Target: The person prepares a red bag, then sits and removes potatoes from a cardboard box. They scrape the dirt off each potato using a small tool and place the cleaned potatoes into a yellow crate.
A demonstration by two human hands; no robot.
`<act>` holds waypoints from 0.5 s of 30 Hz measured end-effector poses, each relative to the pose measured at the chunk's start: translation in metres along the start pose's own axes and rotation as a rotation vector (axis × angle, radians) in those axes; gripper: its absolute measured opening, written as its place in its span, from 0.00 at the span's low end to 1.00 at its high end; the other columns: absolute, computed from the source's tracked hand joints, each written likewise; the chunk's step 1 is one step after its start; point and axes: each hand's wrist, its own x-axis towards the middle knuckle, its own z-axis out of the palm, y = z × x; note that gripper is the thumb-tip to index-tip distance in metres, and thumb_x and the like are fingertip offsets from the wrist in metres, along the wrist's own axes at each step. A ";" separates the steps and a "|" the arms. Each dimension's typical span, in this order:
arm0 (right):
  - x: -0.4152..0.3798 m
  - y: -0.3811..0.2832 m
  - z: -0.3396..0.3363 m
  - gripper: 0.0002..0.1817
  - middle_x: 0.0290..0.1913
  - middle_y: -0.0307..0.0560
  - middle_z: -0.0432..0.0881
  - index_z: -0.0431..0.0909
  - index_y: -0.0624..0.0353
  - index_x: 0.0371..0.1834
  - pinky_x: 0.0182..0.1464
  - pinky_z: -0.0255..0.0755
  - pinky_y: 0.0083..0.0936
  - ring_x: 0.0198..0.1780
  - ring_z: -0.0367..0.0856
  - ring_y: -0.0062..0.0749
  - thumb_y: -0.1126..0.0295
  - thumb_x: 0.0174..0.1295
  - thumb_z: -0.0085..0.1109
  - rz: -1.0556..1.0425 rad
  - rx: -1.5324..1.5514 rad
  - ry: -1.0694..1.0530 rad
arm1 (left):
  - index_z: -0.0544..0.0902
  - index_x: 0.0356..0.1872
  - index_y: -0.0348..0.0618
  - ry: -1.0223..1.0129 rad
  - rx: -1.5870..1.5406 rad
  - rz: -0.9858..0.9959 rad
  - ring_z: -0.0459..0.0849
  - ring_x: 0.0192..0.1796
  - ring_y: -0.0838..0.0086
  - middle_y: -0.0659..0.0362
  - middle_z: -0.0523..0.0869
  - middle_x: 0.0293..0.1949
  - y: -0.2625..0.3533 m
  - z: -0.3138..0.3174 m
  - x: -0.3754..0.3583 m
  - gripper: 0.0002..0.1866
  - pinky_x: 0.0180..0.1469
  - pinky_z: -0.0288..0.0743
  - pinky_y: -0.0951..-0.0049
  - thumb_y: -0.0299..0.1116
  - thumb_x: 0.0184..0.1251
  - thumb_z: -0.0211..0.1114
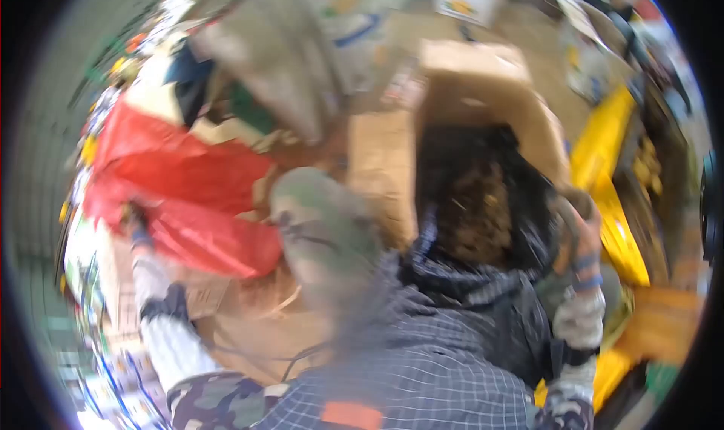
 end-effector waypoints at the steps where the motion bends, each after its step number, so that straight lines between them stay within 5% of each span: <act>1: 0.005 0.010 -0.009 0.11 0.32 0.37 0.85 0.84 0.57 0.45 0.24 0.64 0.16 0.24 0.74 0.14 0.69 0.59 0.69 -0.048 0.011 -0.021 | 0.68 0.73 0.35 0.301 -0.768 -0.228 0.75 0.66 0.57 0.49 0.72 0.70 0.012 0.004 0.008 0.26 0.59 0.76 0.51 0.31 0.77 0.50; 3: 0.018 0.029 -0.025 0.16 0.36 0.42 0.86 0.82 0.63 0.50 0.29 0.72 0.19 0.29 0.81 0.18 0.66 0.64 0.67 -0.061 -0.058 -0.066 | 0.59 0.78 0.34 -0.095 -0.934 -0.054 0.57 0.80 0.47 0.46 0.59 0.79 -0.001 -0.016 0.004 0.29 0.80 0.45 0.41 0.35 0.80 0.44; 5: 0.021 0.031 -0.025 0.16 0.35 0.43 0.86 0.82 0.63 0.51 0.25 0.71 0.19 0.24 0.79 0.19 0.66 0.64 0.67 -0.110 -0.134 -0.067 | 0.63 0.78 0.39 -0.157 -1.130 0.104 0.63 0.77 0.51 0.49 0.64 0.77 -0.020 -0.003 -0.005 0.28 0.78 0.52 0.47 0.33 0.79 0.44; 9: 0.019 0.027 -0.019 0.16 0.34 0.42 0.86 0.82 0.63 0.51 0.22 0.68 0.19 0.20 0.75 0.19 0.66 0.64 0.68 -0.138 -0.212 -0.093 | 0.65 0.77 0.42 -0.462 -1.492 -0.043 0.68 0.73 0.50 0.47 0.69 0.73 -0.051 0.029 -0.031 0.27 0.74 0.57 0.48 0.37 0.80 0.45; 15: 0.015 0.026 -0.026 0.16 0.32 0.39 0.84 0.83 0.63 0.50 0.22 0.68 0.18 0.21 0.74 0.17 0.66 0.63 0.69 -0.190 -0.189 -0.101 | 0.68 0.75 0.46 -0.462 -1.554 -0.258 0.75 0.66 0.49 0.45 0.75 0.66 -0.122 0.082 -0.055 0.27 0.67 0.65 0.50 0.42 0.80 0.46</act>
